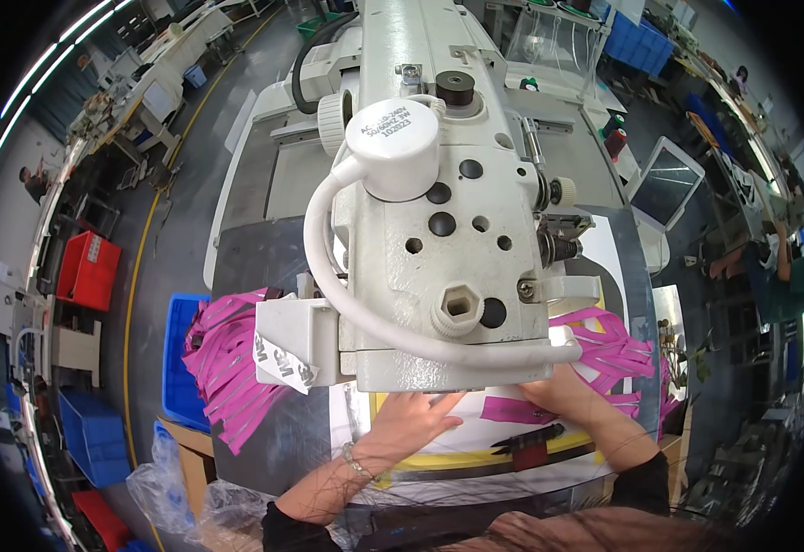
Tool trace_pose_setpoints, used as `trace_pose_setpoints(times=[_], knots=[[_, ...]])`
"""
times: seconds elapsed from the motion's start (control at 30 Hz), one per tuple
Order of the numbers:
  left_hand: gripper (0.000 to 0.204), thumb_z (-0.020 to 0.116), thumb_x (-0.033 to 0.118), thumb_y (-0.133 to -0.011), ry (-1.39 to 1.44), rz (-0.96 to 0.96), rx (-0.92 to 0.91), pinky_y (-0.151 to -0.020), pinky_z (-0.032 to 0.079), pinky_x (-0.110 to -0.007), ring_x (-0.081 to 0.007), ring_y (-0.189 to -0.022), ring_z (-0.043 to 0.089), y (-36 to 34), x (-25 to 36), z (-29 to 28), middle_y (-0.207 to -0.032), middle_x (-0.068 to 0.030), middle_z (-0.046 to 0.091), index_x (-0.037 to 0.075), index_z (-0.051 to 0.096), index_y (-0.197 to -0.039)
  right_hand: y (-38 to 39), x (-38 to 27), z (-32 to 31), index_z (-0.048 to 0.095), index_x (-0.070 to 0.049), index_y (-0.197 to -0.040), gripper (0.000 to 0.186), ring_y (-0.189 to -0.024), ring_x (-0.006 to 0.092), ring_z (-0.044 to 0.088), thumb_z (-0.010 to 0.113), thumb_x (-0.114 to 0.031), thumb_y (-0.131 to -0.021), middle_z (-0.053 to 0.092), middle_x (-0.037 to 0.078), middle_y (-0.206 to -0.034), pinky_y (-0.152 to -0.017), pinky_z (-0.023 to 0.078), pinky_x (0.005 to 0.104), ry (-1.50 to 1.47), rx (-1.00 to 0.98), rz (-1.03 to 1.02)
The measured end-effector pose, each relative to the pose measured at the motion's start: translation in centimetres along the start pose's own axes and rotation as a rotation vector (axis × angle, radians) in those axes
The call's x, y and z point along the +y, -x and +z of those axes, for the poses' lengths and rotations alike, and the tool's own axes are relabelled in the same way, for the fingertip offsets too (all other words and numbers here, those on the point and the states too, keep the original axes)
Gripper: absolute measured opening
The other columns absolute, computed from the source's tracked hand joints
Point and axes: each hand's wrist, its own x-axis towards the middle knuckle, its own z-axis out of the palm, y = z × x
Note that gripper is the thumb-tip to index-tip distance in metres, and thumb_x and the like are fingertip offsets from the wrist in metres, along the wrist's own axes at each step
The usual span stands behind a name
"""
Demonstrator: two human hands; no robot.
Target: The recorder is using an industrial sewing machine to attach small black leather tabs to pink zipper straps.
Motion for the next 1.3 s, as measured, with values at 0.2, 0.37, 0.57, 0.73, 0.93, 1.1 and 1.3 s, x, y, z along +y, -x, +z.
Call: trace_pose_setpoints(times=[0.2, 0.37, 0.57, 0.73, 0.93, 1.1, 1.3], knots=[[0.049, 0.069, 0.037, -0.080, 0.042, -0.043, -0.044, -0.095, 0.042, -0.043, -0.0322, -0.113, 0.052, 0.0, -0.1, -0.1, -0.121, -0.0142, 0.057, 0.016, 0.061, -0.123, -0.1, 0.1, -0.7, 0.063, -0.002, -0.112, 0.035, -0.110, 0.0270, 0.062, 0.059, -0.005, -0.077, 0.064, 0.010, -0.117, -0.089, 0.053, 0.0407, -0.066, -0.097, 0.029], [0.048, 0.069, 0.037, -0.081, 0.063, -0.043, -0.053, -0.097, 0.041, -0.044, -0.0326, -0.113, 0.053, 0.0, -0.2, -0.3, -0.121, -0.0138, 0.057, 0.016, 0.060, -0.124, 0.2, 0.7, 0.2, 0.063, -0.002, -0.111, 0.035, -0.109, 0.0276, 0.063, 0.059, -0.005, -0.076, 0.064, 0.010, -0.116, -0.088, 0.053, 0.0407, -0.044, -0.076, 0.004], [0.047, 0.067, 0.037, -0.083, 0.062, -0.038, -0.059, -0.097, 0.041, -0.045, -0.0327, -0.112, 0.053, 0.1, -0.3, -0.1, -0.122, -0.0140, 0.057, 0.016, 0.059, -0.125, 0.0, 0.4, -0.1, 0.064, -0.002, -0.109, 0.033, -0.108, 0.0269, 0.063, 0.059, -0.006, -0.076, 0.064, 0.010, -0.116, -0.087, 0.053, 0.0400, 0.046, -0.053, -0.034], [0.047, 0.065, 0.037, -0.084, 0.054, -0.037, -0.059, -0.095, 0.042, -0.044, -0.0334, -0.110, 0.054, 0.1, -0.2, -0.2, -0.120, -0.0150, 0.057, 0.017, 0.059, -0.125, 0.1, 0.6, 0.3, 0.064, -0.003, -0.108, 0.032, -0.108, 0.0261, 0.062, 0.059, -0.006, -0.076, 0.063, 0.009, -0.119, -0.086, 0.053, 0.0396, 0.021, -0.039, -0.045], [0.049, 0.067, 0.038, -0.082, -0.009, -0.013, -0.015, -0.092, 0.044, -0.041, -0.0311, -0.109, 0.054, 0.1, -0.3, 0.1, -0.120, -0.0143, 0.057, 0.018, 0.059, -0.126, 0.3, 0.8, 0.4, 0.064, -0.004, -0.110, 0.034, -0.110, 0.0264, 0.061, 0.059, -0.006, -0.077, 0.062, 0.009, -0.118, -0.087, 0.052, 0.0400, 0.027, -0.023, -0.061], [0.051, 0.065, 0.037, -0.085, -0.015, 0.057, 0.047, -0.082, 0.044, -0.037, -0.0239, -0.091, 0.053, 0.2, -0.6, 0.2, -0.089, -0.0091, 0.055, 0.018, 0.056, -0.131, 0.6, 0.6, 0.5, 0.067, -0.007, -0.110, 0.035, -0.102, 0.0254, 0.063, 0.060, -0.005, -0.076, 0.065, 0.008, -0.110, -0.083, 0.051, 0.0379, 0.128, -0.046, -0.092], [0.053, 0.066, 0.036, -0.084, -0.083, 0.086, 0.092, -0.086, 0.043, -0.037, -0.0237, -0.096, 0.051, 0.0, -0.4, -0.1, -0.096, -0.0075, 0.054, 0.018, 0.055, -0.132, -0.1, 0.2, 0.2, 0.067, -0.005, -0.109, 0.032, -0.097, 0.0239, 0.064, 0.059, -0.006, -0.078, 0.066, 0.007, -0.107, -0.080, 0.052, 0.0368, 0.137, 0.022, -0.123]])
